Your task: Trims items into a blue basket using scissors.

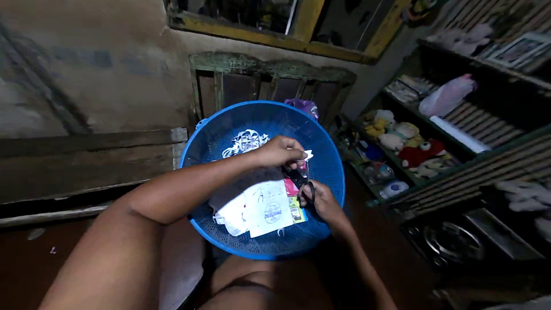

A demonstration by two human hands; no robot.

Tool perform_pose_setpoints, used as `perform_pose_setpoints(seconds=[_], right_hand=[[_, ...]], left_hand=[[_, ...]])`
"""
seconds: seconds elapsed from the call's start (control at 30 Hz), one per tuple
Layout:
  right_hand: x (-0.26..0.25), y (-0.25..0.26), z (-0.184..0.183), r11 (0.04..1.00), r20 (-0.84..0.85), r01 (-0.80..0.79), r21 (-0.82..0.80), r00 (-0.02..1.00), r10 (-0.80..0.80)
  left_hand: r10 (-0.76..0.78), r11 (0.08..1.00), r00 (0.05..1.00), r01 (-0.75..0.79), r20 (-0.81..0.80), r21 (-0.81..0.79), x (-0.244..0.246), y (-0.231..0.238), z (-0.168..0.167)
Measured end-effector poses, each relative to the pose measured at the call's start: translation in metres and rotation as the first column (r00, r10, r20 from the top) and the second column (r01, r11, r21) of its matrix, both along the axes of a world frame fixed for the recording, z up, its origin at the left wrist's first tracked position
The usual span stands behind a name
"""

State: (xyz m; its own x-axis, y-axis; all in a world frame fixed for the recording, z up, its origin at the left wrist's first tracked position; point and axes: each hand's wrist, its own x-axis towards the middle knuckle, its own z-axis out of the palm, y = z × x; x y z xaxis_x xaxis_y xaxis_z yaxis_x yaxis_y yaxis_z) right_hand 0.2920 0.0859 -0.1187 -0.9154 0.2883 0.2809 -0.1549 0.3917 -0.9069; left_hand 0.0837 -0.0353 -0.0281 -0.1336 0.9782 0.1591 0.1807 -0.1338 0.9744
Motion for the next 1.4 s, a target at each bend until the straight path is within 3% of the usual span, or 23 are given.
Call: perform_pose_setpoints(seconds=[0.3,0.73,1.0,1.2,1.4], right_hand=[[-0.001,0.001,0.000,0.999,-0.037,-0.028,-0.015,0.999,0.028],[-0.004,0.001,0.001,0.998,-0.021,0.064,-0.027,0.998,-0.065],[-0.004,0.002,-0.001,0.996,-0.015,0.077,-0.034,0.997,-0.077],[-0.003,0.000,-0.003,0.996,-0.024,0.077,0.049,0.997,-0.076],[-0.004,-0.008,0.007,0.982,0.022,0.163,0.098,0.986,-0.166]], left_hand=[[-0.048,0.998,0.999,0.047,-0.015,-0.047,-0.001,0.000,-0.005],[-0.064,0.997,0.998,0.064,-0.003,-0.042,-0.011,-0.001,-0.002],[-0.056,0.998,0.995,0.054,-0.083,-0.024,-0.007,-0.004,-0.001],[-0.106,0.994,0.978,0.105,-0.180,-0.015,-0.012,0.006,-0.008],[-0.021,0.998,0.968,0.007,-0.251,-0.054,-0.010,-0.006,0.007]])
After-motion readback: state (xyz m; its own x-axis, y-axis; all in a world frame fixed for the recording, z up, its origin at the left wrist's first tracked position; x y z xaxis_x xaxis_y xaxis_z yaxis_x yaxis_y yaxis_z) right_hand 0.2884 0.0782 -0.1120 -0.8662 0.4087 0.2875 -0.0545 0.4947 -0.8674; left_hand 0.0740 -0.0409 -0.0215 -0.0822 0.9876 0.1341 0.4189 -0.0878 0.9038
